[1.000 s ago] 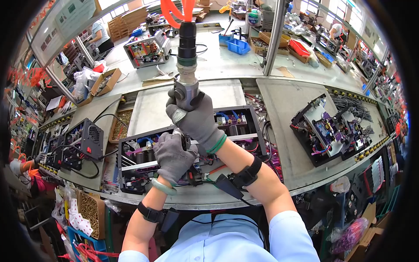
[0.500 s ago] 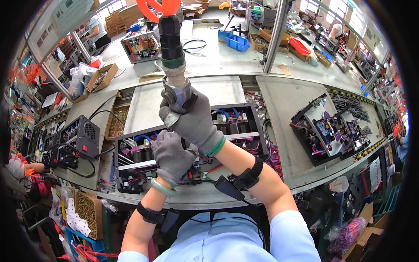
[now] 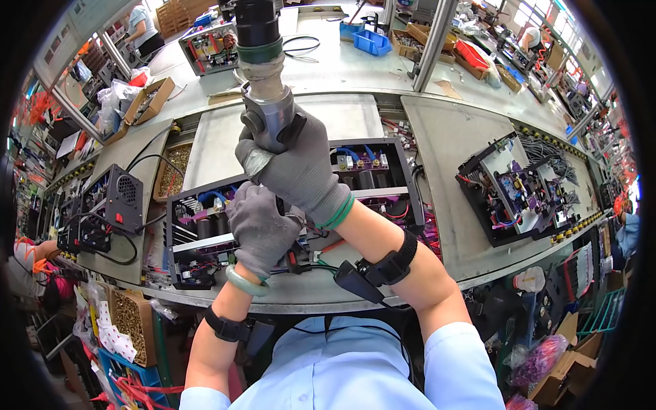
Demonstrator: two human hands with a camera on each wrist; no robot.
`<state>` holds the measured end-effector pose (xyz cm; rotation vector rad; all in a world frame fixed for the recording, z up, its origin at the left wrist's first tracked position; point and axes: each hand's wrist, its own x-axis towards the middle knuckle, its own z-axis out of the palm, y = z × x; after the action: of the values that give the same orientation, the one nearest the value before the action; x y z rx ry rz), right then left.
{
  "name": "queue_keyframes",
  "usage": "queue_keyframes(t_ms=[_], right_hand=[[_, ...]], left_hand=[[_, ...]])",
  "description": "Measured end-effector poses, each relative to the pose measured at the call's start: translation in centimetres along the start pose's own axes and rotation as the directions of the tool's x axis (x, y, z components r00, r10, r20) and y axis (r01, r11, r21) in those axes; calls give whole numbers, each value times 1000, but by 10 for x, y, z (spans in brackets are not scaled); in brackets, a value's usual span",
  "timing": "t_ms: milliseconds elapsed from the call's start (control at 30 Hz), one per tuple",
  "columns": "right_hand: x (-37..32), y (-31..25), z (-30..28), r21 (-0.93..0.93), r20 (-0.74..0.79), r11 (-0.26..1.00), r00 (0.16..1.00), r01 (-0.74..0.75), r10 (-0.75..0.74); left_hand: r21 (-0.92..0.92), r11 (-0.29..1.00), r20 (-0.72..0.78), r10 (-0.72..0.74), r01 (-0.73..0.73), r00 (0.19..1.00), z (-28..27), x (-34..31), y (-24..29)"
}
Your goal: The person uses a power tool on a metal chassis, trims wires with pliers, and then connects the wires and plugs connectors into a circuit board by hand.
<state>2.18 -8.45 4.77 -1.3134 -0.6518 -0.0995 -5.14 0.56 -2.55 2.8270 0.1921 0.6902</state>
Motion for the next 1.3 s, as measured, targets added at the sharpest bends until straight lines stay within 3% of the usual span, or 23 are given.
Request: queue_keyframes(t_ms=[167,267,333,433,533,633,700,733,767,833,900,967,1000,1033,1067,1100,1167,1200,1233,1267,1300], right_hand=[[0,5,-3,59,-2,996,998,-60,60],[3,6,3,-77,25,996,999,36,-35],[5,2,5,-123,35,992,999,25,-21],[8,2,9,-148,21,989,999,28,-25],[7,-11,5,-93,89,993,993,-72,81],[8,-37,1,126,44,991,998,49,-55],[-4,-89,-26,56,37,998,999,14,-16],[-16,-108,-43,378,84,916,990,-138,114],[-30,-122,-64,646,159,718,966,-259,205],[-74,-131,-104,378,-6,925,999,-47,53],[-120,-141,-153,83,-33,978,980,-191,194],[-173,-140,-185,-46,-282,970,934,-240,218],[-197,-136,-203,-88,-367,959,904,-269,220],[-220,-130,-217,-128,-454,945,865,-303,215],[-240,-127,-228,-130,-524,956,837,-261,158],[-258,-125,-236,-142,-618,940,770,-310,160],[-290,-111,-255,-150,-718,945,689,-291,98],[-299,-103,-259,-90,-770,967,633,-237,83],[-300,-99,-260,-114,-801,983,598,-145,-5],[-305,-93,-263,-76,-848,989,530,-129,4],[-310,-86,-267,-37,-886,993,463,-108,17]], left_hand=[[6,1000,4,9,-9,1000,2,-1,-1],[16,1000,22,-3,2,1000,-2,2,0],[-4,1000,122,-30,31,992,-2,2,-1],[-24,999,103,-38,40,994,-5,2,1],[-68,995,140,-67,77,988,-15,2,7],[-34,999,47,-28,30,998,-5,0,2],[-56,998,39,-30,32,999,-4,-1,2],[-45,999,27,-25,26,999,-6,-2,3],[-42,999,9,-11,11,1000,-7,0,5],[-34,999,25,-3,4,1000,-7,-1,4],[-73,997,35,-2,5,999,-14,-1,8],[143,970,-232,226,-196,946,-12,-5,8],[130,962,-266,266,-239,927,-26,-9,20],[-76,921,-311,342,-382,886,-27,-13,22],[-239,859,-156,426,-453,891,-32,-27,28],[-406,775,-8,526,-484,850,-35,-43,32],[-486,694,291,701,-531,651,-32,-73,48],[-502,676,288,719,-540,633,-23,-81,55],[-381,677,283,734,-630,617,-7,-90,60],[-247,664,281,746,-706,604,9,-97,64],[-248,656,283,753,-713,594,24,-102,62]])
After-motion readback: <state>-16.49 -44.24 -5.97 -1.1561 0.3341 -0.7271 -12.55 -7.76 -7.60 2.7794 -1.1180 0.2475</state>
